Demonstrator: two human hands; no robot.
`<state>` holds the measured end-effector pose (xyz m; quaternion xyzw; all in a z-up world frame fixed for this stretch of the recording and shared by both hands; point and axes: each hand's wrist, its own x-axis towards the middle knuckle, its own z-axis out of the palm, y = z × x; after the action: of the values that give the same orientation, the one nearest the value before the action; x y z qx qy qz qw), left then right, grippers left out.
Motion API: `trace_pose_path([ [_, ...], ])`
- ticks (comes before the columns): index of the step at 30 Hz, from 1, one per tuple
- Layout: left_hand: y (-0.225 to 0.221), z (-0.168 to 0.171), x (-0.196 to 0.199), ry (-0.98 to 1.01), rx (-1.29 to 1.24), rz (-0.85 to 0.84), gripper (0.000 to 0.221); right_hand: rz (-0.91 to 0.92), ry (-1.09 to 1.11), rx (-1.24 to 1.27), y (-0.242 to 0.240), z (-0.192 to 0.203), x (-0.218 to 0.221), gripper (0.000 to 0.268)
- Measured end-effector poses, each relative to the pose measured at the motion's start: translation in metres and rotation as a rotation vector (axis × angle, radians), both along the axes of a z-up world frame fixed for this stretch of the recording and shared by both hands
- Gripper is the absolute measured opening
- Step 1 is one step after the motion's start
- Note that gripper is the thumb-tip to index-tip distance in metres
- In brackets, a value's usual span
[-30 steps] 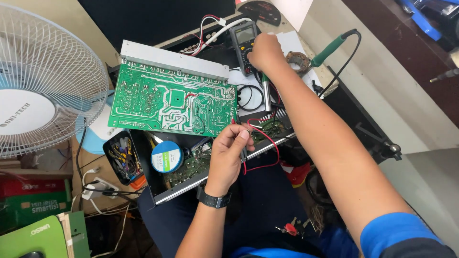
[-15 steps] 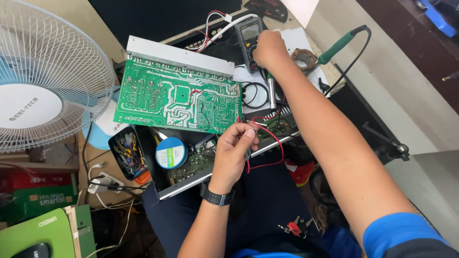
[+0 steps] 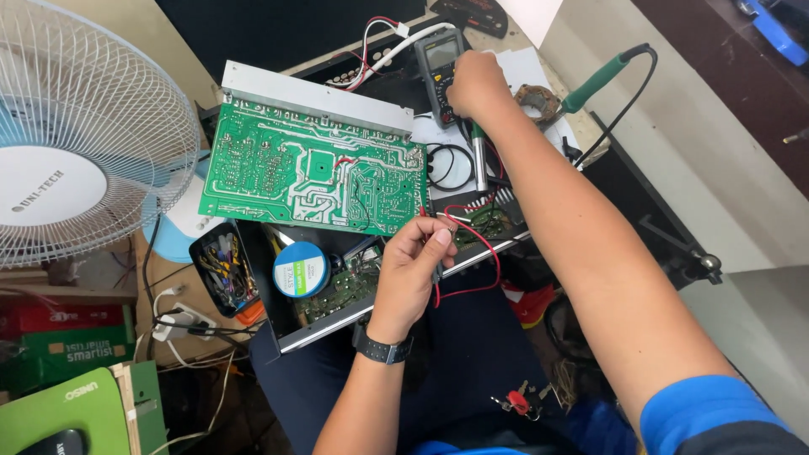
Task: Repairing an electronic circuit board by inspecting components and testing circuits with a multimeter.
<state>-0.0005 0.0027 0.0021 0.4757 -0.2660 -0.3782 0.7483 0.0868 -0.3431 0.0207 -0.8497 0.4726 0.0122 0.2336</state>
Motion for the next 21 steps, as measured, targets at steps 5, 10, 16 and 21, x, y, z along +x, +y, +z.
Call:
trace_pose_path([
  [5, 0.000, 0.001, 0.000, -0.005, 0.006, -0.004, 0.015, -0.001, 0.009, 0.030, 0.006, 0.008, -0.001, 0.018],
  [10, 0.001, -0.001, 0.000, 0.009, 0.011, -0.003, 0.015, 0.013, 0.003, 0.025, 0.006, 0.007, -0.001, 0.016],
  [16, 0.000, 0.003, 0.000, -0.003, 0.012, 0.003, 0.015, 0.090, -0.023, -0.080, -0.004, -0.004, 0.001, 0.026],
  [21, -0.002, -0.002, -0.002, 0.012, -0.011, 0.006, 0.013, 0.031, 0.024, 0.034, 0.003, 0.001, -0.003, 0.026],
])
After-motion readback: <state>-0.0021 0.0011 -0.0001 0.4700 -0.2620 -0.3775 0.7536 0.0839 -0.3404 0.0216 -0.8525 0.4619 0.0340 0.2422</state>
